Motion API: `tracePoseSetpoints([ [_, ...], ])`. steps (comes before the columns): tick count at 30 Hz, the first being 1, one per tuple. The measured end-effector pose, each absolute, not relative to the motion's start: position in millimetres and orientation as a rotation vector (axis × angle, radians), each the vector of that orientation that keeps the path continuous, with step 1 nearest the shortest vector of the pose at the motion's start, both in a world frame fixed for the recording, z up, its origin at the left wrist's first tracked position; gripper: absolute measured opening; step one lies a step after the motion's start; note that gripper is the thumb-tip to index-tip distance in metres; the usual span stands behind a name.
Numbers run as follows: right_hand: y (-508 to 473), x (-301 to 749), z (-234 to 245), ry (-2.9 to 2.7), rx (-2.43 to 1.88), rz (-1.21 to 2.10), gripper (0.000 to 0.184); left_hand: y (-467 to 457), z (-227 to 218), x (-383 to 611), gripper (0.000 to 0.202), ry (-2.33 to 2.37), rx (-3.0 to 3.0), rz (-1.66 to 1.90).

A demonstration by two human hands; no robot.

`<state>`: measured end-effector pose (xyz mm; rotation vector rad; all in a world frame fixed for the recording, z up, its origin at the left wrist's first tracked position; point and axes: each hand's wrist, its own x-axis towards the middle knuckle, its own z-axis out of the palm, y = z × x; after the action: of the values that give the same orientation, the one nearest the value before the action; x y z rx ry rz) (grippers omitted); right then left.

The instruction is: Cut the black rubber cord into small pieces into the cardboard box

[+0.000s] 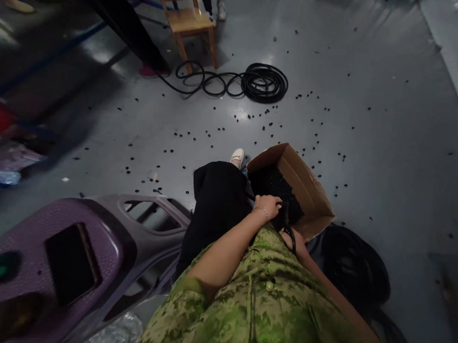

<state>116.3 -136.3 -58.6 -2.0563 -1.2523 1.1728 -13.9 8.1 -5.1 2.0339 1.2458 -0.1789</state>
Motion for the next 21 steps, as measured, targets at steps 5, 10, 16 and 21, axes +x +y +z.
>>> tracePoseSetpoints([
  [5,-135.9,116.0,-61.1,-1.23,-2.087,1.158,0.038,8.1,-4.9,-13.8,0.032,1.236,2.041,-0.195],
  [10,-138.0,117.0,-57.8,-1.227,-2.027,1.221,0.036,7.9,-8.6,-13.2,0.03,1.252,2.044,-0.176],
  [16,-137.3,115.9,-55.0,-1.22,-2.035,1.219,0.037,7.6,-10.8,-13.9,0.031,1.247,2.057,-0.168],
  [21,-135.8,114.7,-53.3,-1.23,-2.057,1.2,0.033,8.3,-9.9,-14.0,0.032,1.236,2.049,-0.188],
])
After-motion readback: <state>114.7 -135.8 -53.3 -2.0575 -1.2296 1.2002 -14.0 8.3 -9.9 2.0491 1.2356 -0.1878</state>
